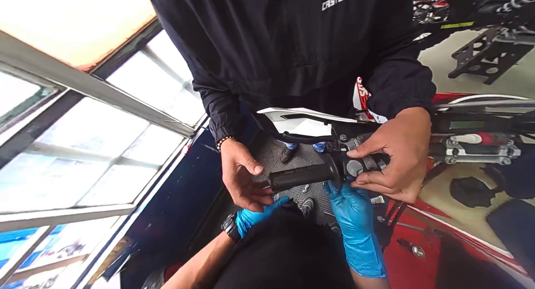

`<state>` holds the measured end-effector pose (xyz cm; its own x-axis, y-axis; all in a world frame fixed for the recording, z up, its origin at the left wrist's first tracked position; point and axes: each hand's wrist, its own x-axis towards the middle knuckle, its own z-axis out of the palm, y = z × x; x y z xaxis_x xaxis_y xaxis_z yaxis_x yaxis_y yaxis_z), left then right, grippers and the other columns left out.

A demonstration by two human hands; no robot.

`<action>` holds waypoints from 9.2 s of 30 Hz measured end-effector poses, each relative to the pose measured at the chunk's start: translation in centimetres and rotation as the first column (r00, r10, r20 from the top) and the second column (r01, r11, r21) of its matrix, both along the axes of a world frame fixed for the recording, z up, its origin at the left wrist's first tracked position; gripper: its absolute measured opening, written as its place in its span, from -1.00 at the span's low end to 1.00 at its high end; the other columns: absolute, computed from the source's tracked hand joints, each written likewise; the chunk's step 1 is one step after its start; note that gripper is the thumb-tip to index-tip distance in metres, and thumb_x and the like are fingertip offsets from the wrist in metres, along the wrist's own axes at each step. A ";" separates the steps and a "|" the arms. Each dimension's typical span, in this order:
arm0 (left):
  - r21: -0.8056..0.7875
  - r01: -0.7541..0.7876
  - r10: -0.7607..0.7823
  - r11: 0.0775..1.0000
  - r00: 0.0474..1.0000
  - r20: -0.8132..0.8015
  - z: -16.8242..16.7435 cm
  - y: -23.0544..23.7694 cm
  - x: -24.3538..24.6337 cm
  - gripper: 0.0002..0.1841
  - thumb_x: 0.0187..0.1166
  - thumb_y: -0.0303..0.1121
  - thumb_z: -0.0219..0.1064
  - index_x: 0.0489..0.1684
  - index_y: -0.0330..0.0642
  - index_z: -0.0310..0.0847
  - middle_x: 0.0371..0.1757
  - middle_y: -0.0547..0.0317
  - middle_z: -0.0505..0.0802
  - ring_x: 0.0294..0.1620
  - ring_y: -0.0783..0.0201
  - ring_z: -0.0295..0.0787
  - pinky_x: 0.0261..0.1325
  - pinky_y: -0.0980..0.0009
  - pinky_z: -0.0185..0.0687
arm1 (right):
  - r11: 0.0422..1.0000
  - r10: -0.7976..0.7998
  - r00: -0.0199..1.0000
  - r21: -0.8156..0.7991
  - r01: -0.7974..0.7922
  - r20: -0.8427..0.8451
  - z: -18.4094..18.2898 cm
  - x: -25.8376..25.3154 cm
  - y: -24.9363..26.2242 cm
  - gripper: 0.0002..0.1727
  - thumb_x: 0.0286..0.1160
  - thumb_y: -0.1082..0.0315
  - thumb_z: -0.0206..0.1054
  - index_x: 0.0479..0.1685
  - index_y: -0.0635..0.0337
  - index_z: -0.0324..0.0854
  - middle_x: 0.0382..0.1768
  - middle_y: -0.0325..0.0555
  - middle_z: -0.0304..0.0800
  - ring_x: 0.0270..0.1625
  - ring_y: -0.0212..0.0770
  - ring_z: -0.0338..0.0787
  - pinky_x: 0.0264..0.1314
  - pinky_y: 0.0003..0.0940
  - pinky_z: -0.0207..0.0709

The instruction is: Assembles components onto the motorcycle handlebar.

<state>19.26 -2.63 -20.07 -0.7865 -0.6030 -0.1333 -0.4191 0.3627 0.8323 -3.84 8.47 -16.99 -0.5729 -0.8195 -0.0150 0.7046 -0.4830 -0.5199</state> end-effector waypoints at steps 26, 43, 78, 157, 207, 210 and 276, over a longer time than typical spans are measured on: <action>-0.118 -0.415 0.232 0.902 0.697 -0.678 8.2 2.4 -3.0 -0.58 0.60 -0.54 0.35 0.44 -0.37 0.63 0.37 -0.03 0.78 0.37 0.23 0.73 0.53 0.27 0.61 | 0.962 -0.101 -0.800 0.147 -0.230 -0.591 8.8 2.9 3.6 -0.85 0.39 0.59 0.37 -0.21 0.16 0.78 -0.32 -0.08 0.83 -0.09 -0.04 0.88 0.75 0.37 0.13; -0.017 -0.371 0.304 0.928 0.785 -0.540 10.1 1.7 -3.2 -0.69 0.72 -0.24 0.25 0.12 -0.32 0.70 -0.14 0.19 0.89 -0.13 0.44 0.84 0.06 0.43 0.78 | 0.963 -0.033 -0.934 0.239 -0.125 -0.357 14.5 3.7 -1.1 -0.75 0.57 0.62 0.15 -0.18 0.33 0.79 -0.17 0.08 0.88 0.08 0.08 0.86 0.82 0.35 -0.05; 0.532 -0.844 0.821 0.072 0.353 0.449 -22.2 22.9 -6.0 -0.60 0.83 -0.17 0.05 0.30 -0.28 0.66 0.21 -0.17 0.85 0.32 -0.09 0.77 0.47 -0.15 0.56 | 0.546 0.796 -0.231 0.828 -0.125 -0.560 -16.0 7.5 7.8 -0.69 0.72 0.31 0.23 0.20 0.32 0.72 -0.05 0.04 0.89 -0.05 -0.15 0.89 0.13 -0.14 0.77; 0.910 -0.081 0.747 0.406 0.603 -0.280 1.7 12.7 -4.5 -0.79 0.80 -0.50 0.03 0.08 -0.32 0.61 -0.08 -0.07 0.92 0.01 0.11 0.91 0.26 0.19 0.77 | 0.837 0.543 0.598 0.321 -0.444 -0.589 -4.2 3.1 10.8 -0.52 0.84 -0.02 0.06 0.04 0.21 0.70 -0.39 -0.33 0.74 -0.41 -0.47 0.67 -0.33 -0.50 0.63; 0.103 0.151 -0.139 0.983 0.983 -0.117 6.8 0.7 -3.8 -0.31 0.75 0.15 0.11 0.62 -0.25 0.48 0.53 0.09 0.71 0.55 0.25 0.61 0.62 0.21 0.52 | 0.991 0.080 0.994 -0.101 -0.087 -0.072 -3.5 0.4 2.4 -0.58 0.79 0.26 0.14 0.49 0.21 0.24 0.09 0.21 0.83 0.04 0.19 0.92 0.07 0.07 0.85; 0.142 0.131 -0.115 0.981 0.987 -0.115 6.4 0.8 -1.4 -0.16 0.66 0.32 0.13 0.62 -0.31 0.45 0.53 0.08 0.71 0.55 0.24 0.61 0.63 0.24 0.51 | 0.980 0.101 0.990 -0.163 -0.115 -0.094 -3.8 0.7 1.3 -0.59 0.79 0.27 0.12 0.49 0.21 0.23 0.11 0.21 0.84 0.07 0.19 0.91 0.12 0.09 0.83; -0.070 -0.275 0.204 0.959 0.494 0.845 -5.4 -5.9 16.1 -0.47 0.73 0.08 0.23 0.48 -0.08 0.65 0.38 0.01 0.81 0.44 0.14 0.73 0.59 0.04 0.52 | 0.858 0.416 0.895 -0.395 -0.328 0.161 -3.0 -0.6 0.5 -0.49 0.92 0.18 -0.23 0.05 0.35 0.61 -0.53 -0.09 0.75 -0.58 -0.33 0.77 -0.50 -0.48 0.74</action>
